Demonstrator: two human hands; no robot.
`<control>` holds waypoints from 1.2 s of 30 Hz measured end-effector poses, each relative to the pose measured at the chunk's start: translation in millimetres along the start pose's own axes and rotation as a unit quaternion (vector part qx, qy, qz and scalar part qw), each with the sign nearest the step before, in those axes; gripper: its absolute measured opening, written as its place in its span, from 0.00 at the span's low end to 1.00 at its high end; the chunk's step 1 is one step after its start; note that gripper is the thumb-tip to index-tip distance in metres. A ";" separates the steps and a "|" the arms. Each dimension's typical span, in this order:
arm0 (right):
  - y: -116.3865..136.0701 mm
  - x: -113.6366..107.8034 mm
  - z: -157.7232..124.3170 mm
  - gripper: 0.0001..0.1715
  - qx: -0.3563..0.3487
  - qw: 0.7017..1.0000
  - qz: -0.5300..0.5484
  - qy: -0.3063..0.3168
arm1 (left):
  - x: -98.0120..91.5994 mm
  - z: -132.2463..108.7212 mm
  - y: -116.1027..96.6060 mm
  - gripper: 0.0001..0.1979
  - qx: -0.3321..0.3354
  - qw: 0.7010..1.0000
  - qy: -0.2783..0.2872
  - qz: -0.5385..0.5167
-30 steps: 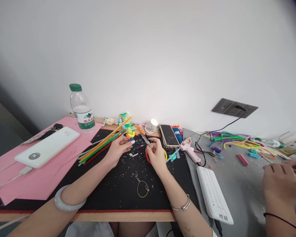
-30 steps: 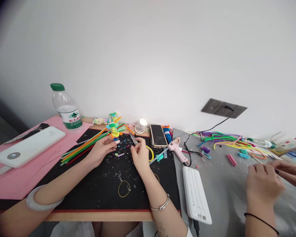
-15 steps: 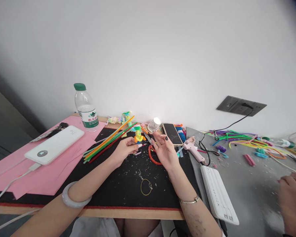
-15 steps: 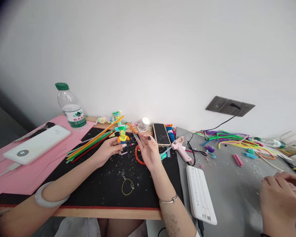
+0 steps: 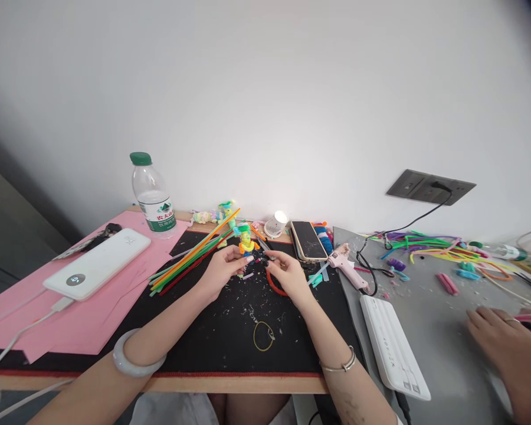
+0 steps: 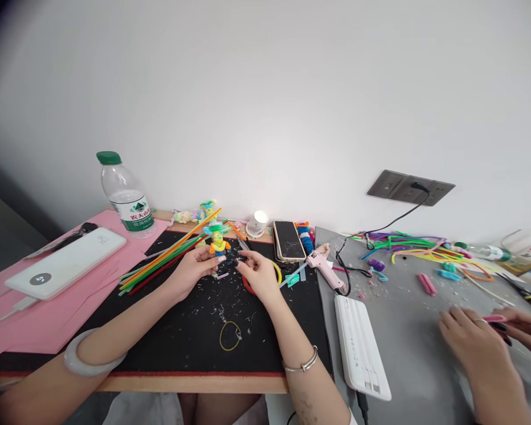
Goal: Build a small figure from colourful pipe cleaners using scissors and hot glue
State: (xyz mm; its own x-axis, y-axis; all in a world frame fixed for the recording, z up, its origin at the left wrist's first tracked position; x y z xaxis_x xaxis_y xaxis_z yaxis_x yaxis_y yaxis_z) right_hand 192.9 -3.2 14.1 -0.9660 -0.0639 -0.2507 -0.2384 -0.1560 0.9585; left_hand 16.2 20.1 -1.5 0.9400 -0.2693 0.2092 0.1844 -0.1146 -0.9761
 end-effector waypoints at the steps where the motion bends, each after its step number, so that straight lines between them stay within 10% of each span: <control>1: -0.4 2.5 -0.7 0.18 -0.007 0.999 -0.037 0.015 | 0.9 -0.3 -0.3 0.15 0.003 1.000 0.006 0.004; 12: 14.8 7.4 -8.3 0.06 -0.139 0.986 -0.077 -0.055 | 4.1 -2.9 -5.4 0.15 0.002 0.999 -0.005 0.032; 27: 7.7 24.3 -8.3 0.02 -0.142 0.965 -0.203 -0.090 | 7.7 -2.8 4.2 0.10 0.056 0.993 -0.002 0.104; 36: 2.5 28.7 -6.2 0.04 -0.032 0.990 -0.099 -0.092 | 6.2 -2.5 3.7 0.10 0.064 0.980 -0.019 0.190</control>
State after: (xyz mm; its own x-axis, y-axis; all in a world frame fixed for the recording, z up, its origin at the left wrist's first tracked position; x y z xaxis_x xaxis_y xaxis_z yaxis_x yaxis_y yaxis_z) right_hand 165.1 -11.5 8.4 -0.9046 0.1537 -0.3975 -0.4230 -0.2098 0.8815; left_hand 22.0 15.6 -3.7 0.9573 -0.2333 -0.1707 -0.1488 0.1085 -0.9829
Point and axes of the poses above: each hand's wrist, its own z-axis towards the middle knuckle, its own x-axis out of the palm, y = z × x, the point moved 2 cm from there along z, towards the middle knuckle, and after that the axes turned 5 degrees about y, right-handed, at the moved point
